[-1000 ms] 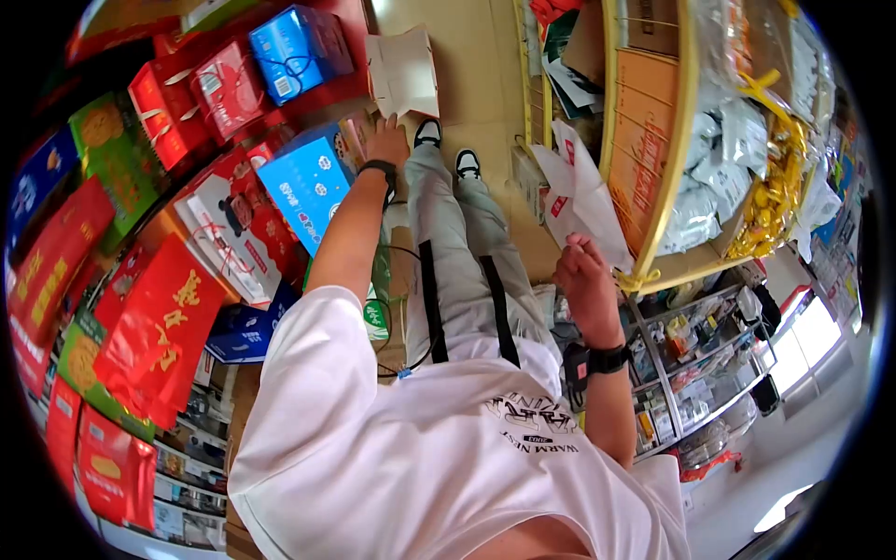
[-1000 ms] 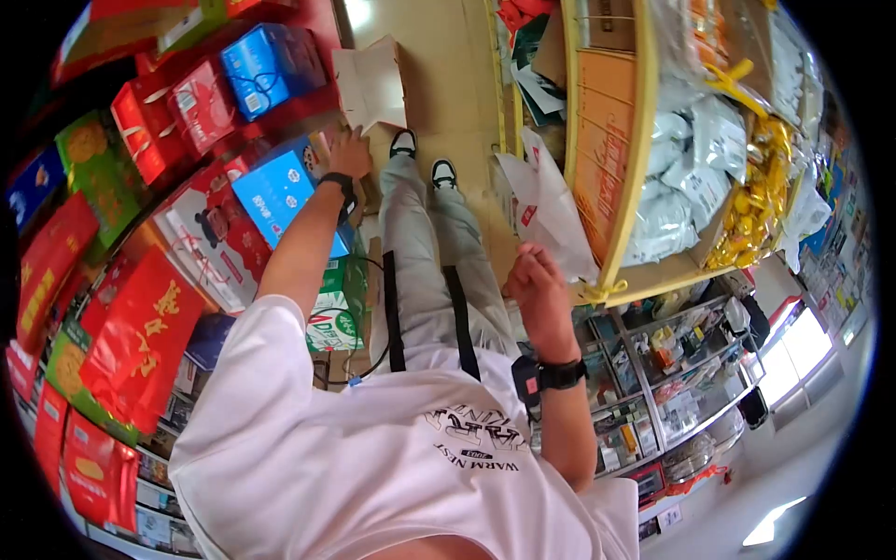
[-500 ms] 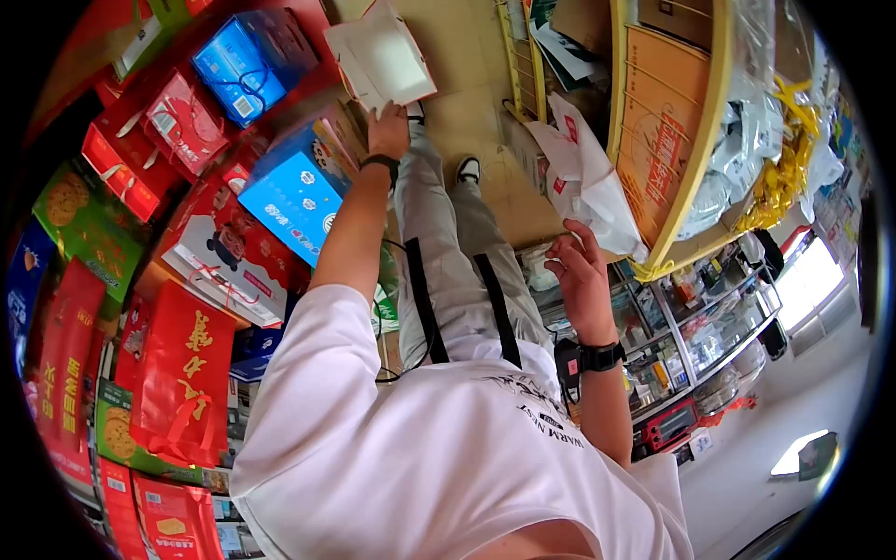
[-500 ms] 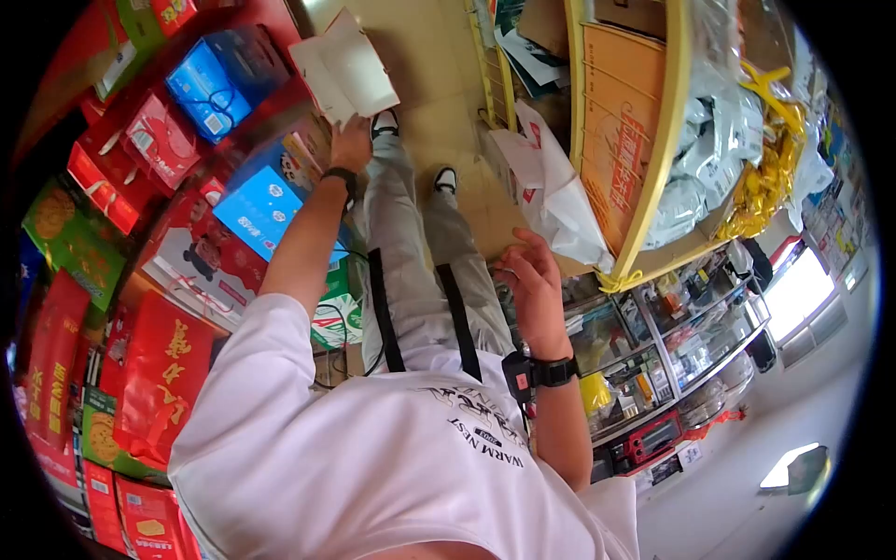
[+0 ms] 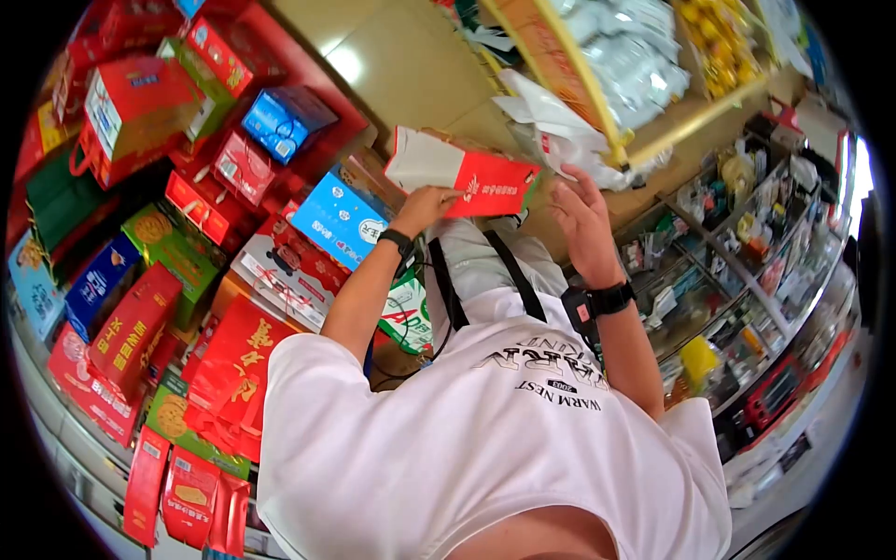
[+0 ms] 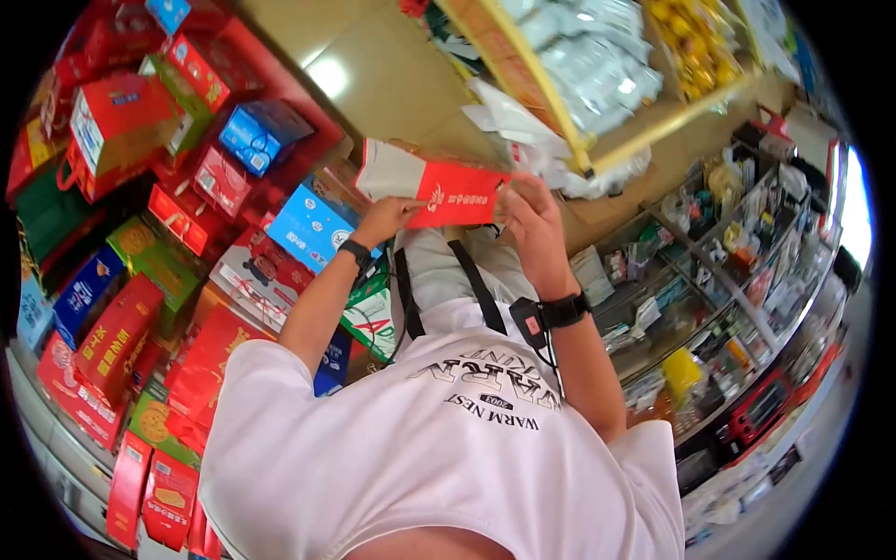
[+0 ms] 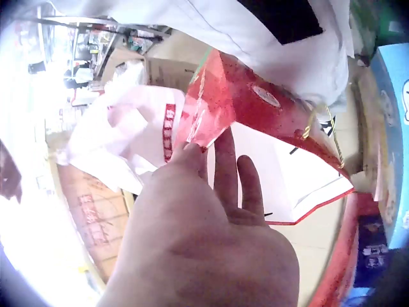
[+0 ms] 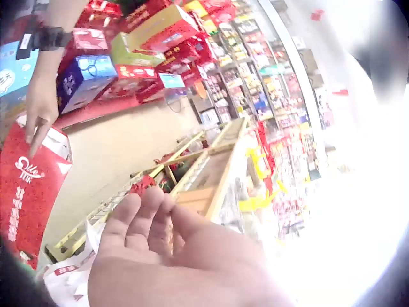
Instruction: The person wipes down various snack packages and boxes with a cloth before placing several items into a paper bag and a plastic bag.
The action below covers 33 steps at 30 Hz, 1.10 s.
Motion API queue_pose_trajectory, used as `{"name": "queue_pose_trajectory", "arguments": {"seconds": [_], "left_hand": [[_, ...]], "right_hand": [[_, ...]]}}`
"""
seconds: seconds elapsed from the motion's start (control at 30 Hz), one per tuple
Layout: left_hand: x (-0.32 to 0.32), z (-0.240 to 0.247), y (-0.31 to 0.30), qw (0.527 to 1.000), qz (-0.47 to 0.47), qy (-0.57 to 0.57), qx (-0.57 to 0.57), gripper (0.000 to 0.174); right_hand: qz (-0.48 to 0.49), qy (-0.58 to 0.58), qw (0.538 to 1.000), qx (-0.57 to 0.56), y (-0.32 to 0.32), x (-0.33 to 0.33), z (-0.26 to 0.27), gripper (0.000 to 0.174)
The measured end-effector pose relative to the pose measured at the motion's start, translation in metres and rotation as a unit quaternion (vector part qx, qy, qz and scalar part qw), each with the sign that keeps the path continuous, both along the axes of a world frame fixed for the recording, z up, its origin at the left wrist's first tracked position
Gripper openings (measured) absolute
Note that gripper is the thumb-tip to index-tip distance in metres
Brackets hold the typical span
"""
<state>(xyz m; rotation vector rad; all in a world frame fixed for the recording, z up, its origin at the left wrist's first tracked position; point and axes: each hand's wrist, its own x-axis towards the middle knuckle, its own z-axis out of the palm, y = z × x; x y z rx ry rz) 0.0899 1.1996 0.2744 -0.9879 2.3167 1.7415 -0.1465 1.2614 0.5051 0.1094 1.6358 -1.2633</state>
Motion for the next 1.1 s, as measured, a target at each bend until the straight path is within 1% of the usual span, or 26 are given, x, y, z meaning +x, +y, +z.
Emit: {"name": "queue_pose_trajectory", "arguments": {"seconds": [0.03,0.07,0.1,0.13,0.17,0.2,0.23,0.27,0.3,0.33,0.4,0.47,0.5,0.6,0.67,0.7,0.73,0.77,0.8,0.87,0.9,0.97,1.0,1.03,1.07,1.1], "left_hand": [[-0.014,0.023,0.008,0.998,-0.04,-0.035,0.041,0.03],[-0.029,0.045,0.019,0.991,-0.078,-0.073,0.083,0.03],[-0.036,0.047,0.038,0.991,-0.106,-0.012,0.075,0.035],[-0.051,0.059,0.052,0.99,-0.12,-0.015,0.066,0.035],[-0.067,0.07,0.069,0.986,-0.16,-0.001,0.048,0.037],[-0.082,0.081,0.09,0.979,-0.202,0.011,0.035,0.04],[-0.097,0.09,0.108,0.973,-0.228,0.027,0.027,0.044],[-0.114,0.1,0.126,0.968,-0.25,0.024,0.017,0.044],[-0.134,0.113,0.143,0.964,-0.263,0.032,0.021,0.045],[-0.153,0.126,0.158,0.959,-0.279,0.041,0.026,0.046],[-0.192,0.148,0.186,0.94,-0.337,0.039,0.029,0.05],[-0.226,0.169,0.21,0.938,-0.332,0.053,0.084,0.051],[-0.245,0.184,0.22,0.93,-0.355,0.049,0.083,0.051],[-0.295,0.221,0.247,0.919,-0.379,0.029,0.108,0.051],[-0.331,0.231,0.258,0.914,-0.372,0.109,0.123,0.051],[-0.351,0.246,0.263,0.908,-0.379,0.127,0.123,0.052],[-0.368,0.249,0.265,0.903,-0.392,0.123,0.126,0.052],[-0.388,0.251,0.267,0.904,-0.377,0.141,0.14,0.05],[-0.408,0.25,0.268,0.905,-0.363,0.161,0.156,0.048],[-0.444,0.248,0.268,0.891,-0.37,0.154,0.214,0.05],[-0.461,0.253,0.27,0.887,-0.375,0.138,0.231,0.05],[-0.5,0.258,0.277,0.878,-0.389,0.131,0.247,0.05],[-0.517,0.258,0.282,0.862,-0.428,0.156,0.222,0.05],[-0.536,0.261,0.288,0.845,-0.464,0.182,0.194,0.049],[-0.552,0.264,0.293,0.842,-0.469,0.186,0.193,0.049],[-0.568,0.272,0.301,0.833,-0.499,0.174,0.166,0.049]], "right_hand": [[-0.02,-0.042,0.999,-0.024,0.021,-0.013,0.002,0.026],[-0.033,-0.039,0.998,-0.038,0.046,-0.029,-0.001,0.026],[-0.027,-0.081,0.993,-0.076,0.075,-0.045,-0.005,0.025],[-0.02,-0.123,0.986,-0.113,0.104,-0.06,-0.011,0.025],[-0.018,-0.107,0.985,-0.134,0.135,-0.074,-0.016,0.024],[-0.035,-0.11,0.983,-0.14,0.166,-0.085,-0.014,0.024],[-0.043,-0.086,0.987,-0.132,0.193,-0.097,-0.012,0.024],[-0.055,-0.059,0.989,-0.125,0.22,-0.11,-0.012,0.025],[-0.076,-0.055,0.984,-0.152,0.256,-0.124,-0.022,0.027],[-0.104,-0.049,0.98,-0.16,0.28,-0.131,-0.013,0.027],[-0.171,-0.014,0.979,-0.106,0.326,-0.147,0.009,0.03],[-0.21,-0.024,0.971,-0.113,0.387,-0.167,-0.007,0.03],[-0.22,-0.037,0.968,-0.118,0.411,-0.176,-0.014,0.031],[-0.262,-0.019,0.959,-0.106,0.454,-0.195,-0.011,0.03],[-0.268,-0.007,0.959,-0.089,0.47,-0.208,-0.011,0.028],[-0.281,0.035,0.956,-0.077,0.477,-0.214,-0.012,0.026],[-0.293,0.081,0.95,-0.066,0.484,-0.221,-0.013,0.025],[-0.318,0.115,0.939,-0.058,0.493,-0.229,-0.015,0.023],[-0.332,0.12,0.934,-0.056,0.499,-0.24,-0.014,0.023],[-0.35,0.214,0.91,-0.06,0.506,-0.257,-0.003,0.022],[-0.36,0.22,0.905,-0.054,0.507,-0.265,0.005,0.022],[-0.305,0.301,0.902,-0.052,0.505,-0.287,0.021,0.025],[-0.31,0.307,0.899,-0.049,0.502,-0.297,0.035,0.025],[-0.254,0.316,0.914,-0.02,0.497,-0.309,0.051,0.028],[-0.196,0.322,0.926,0.008,0.494,-0.321,0.06,0.031],[-0.172,0.315,0.933,-0.014,0.492,-0.332,0.062,0.043]]}}
